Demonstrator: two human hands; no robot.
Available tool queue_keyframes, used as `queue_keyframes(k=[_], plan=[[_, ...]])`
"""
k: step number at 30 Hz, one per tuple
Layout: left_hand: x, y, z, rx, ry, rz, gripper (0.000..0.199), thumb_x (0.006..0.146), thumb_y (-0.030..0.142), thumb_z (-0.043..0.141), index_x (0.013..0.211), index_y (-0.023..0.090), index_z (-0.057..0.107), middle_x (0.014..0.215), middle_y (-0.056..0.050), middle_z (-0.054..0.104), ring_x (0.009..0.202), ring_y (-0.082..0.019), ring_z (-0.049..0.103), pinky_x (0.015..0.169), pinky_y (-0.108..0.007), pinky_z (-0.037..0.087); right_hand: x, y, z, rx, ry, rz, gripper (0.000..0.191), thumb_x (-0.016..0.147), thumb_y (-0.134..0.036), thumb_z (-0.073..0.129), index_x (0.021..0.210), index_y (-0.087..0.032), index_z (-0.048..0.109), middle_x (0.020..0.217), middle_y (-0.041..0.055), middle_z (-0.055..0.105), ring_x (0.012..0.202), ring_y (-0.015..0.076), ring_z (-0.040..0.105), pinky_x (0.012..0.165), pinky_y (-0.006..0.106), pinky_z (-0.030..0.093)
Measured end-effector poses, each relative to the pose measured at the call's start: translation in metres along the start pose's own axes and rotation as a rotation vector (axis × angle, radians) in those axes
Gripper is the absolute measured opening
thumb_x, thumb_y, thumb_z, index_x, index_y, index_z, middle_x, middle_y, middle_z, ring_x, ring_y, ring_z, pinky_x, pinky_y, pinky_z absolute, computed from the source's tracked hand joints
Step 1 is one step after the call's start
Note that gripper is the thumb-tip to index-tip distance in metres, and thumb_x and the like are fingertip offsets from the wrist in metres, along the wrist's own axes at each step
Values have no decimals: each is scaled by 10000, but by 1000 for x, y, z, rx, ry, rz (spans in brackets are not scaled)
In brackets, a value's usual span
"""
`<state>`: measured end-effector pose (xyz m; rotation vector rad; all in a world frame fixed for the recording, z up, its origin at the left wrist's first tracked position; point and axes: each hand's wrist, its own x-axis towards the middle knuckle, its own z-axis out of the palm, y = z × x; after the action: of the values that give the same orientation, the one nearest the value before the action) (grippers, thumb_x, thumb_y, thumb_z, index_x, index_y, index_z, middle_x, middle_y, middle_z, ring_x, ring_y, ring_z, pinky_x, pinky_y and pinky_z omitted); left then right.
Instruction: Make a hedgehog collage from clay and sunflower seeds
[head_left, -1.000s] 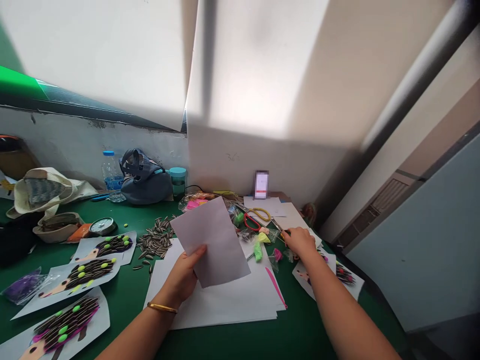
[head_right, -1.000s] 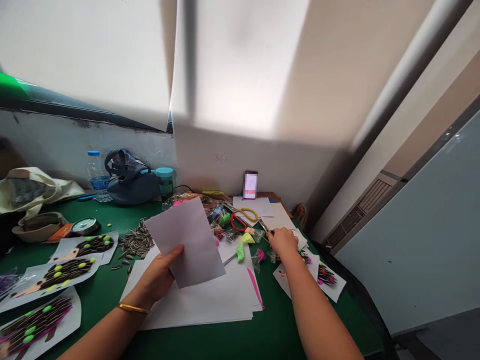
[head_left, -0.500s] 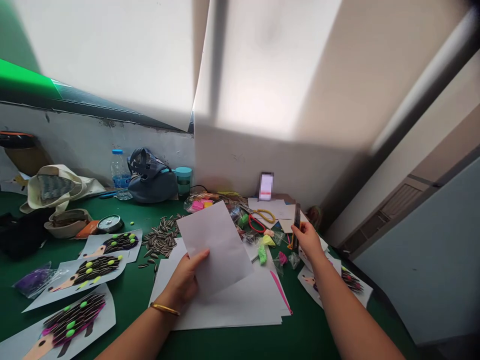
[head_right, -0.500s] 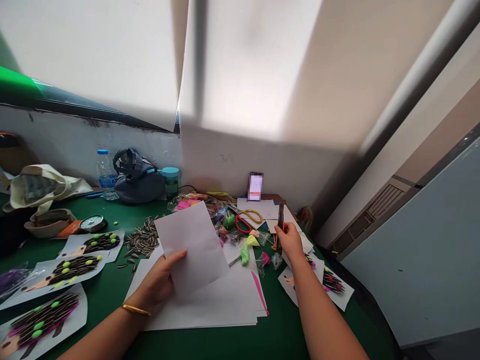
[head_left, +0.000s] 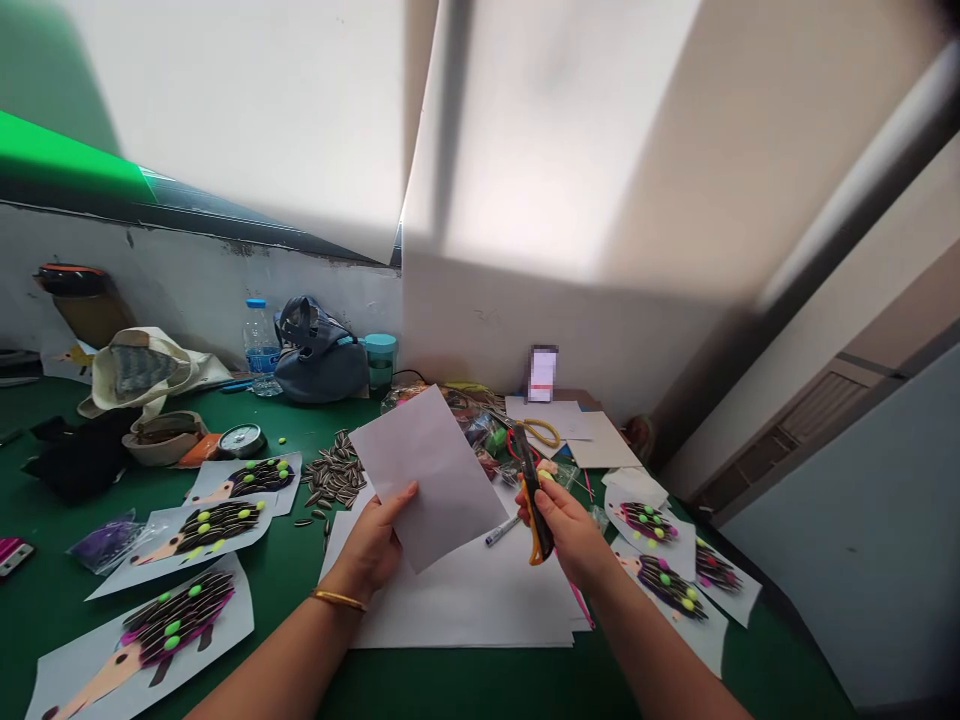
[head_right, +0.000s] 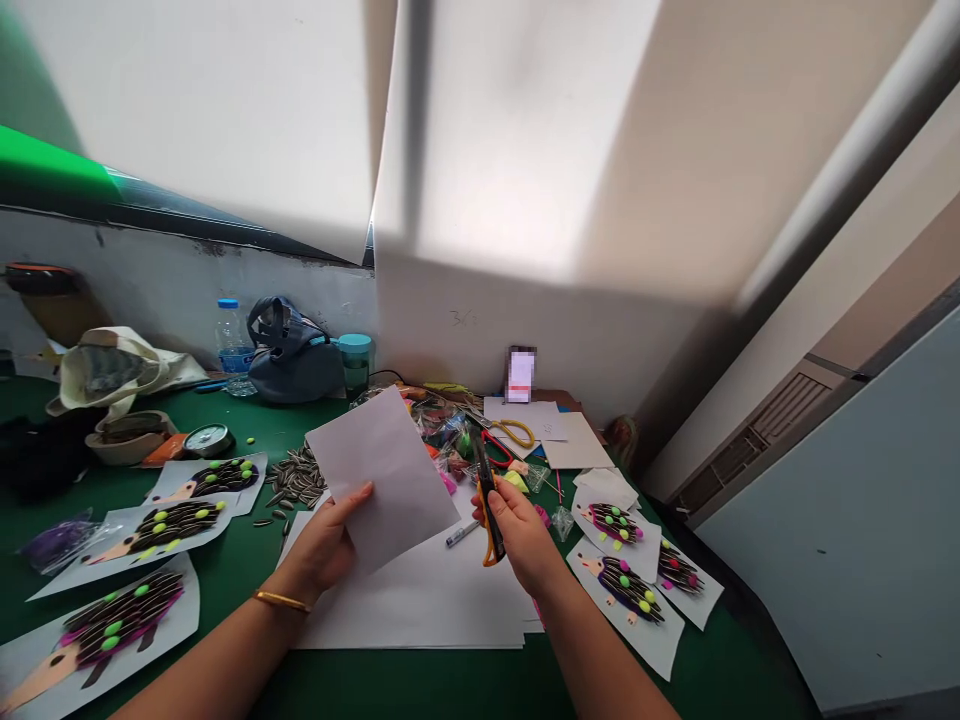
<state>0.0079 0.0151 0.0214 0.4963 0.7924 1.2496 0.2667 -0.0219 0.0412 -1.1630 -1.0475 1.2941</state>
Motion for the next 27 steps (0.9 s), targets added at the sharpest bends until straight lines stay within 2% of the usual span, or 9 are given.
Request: queue_keyframes(k=[5,9,12,15,18,20,24,27], plan=[[0,0,-2,10,10,-1,590,716,248,811,1264,208,595,1006,-97,759,895,-273,730,804,-395,600,-2,2,7,-33,9,-55,481,804,-652,630,951,-195,645,795,21,628,675,142,548,657,280,470],[-2,1,-1,0,-1,-11,573,719,242,810,1251,207,601,966,-84,763,882,-265,731,801,-384,597,-7,5,5,4,-17,1,490,847,-671,556,882,-186,615,709,2,574,597,117,482,585,256,413],[-2,2,-1,-7,2,-9,532,723,238,807,1220,205,619,968,-76,763,873,-256,731,797,-376,599,-14,9,2,34,-36,43,526,852,-705,507,962,-197,585,672,-17,528,546,111,433,539,251,364],[-2,2,-1,-7,13,-13,497,732,238,799,1198,203,631,973,-75,763,876,-251,733,801,-371,600,-21,10,-4,34,-90,62,470,821,-614,642,1084,-244,518,769,-30,530,547,91,425,536,235,334],[-1,1,-1,-24,24,17,482,732,204,794,1186,201,634,978,-71,764,873,-238,736,820,-359,597,-31,11,-11,-38,-105,62,404,814,-493,712,1062,-241,515,810,-25,528,621,99,459,593,241,364],[0,1,-2,-39,39,38,474,729,175,790,1177,196,636,966,-69,765,857,-229,739,827,-351,596,-38,10,-13,-111,-119,42,384,834,-496,684,1059,-219,544,805,-17,508,666,115,463,637,260,388],[2,2,-1,-35,53,35,432,740,151,771,1151,184,642,928,-66,768,834,-219,741,815,-338,599,-54,8,-11,-160,-160,82,472,828,-495,680,1187,-234,520,810,-29,449,630,106,404,578,250,345],[1,2,-1,-22,45,54,417,729,146,778,1124,172,647,918,-68,766,843,-221,741,805,-326,600,-63,14,-4,-158,-147,106,501,808,-469,702,1206,-254,487,804,-36,460,607,98,381,542,235,315]])
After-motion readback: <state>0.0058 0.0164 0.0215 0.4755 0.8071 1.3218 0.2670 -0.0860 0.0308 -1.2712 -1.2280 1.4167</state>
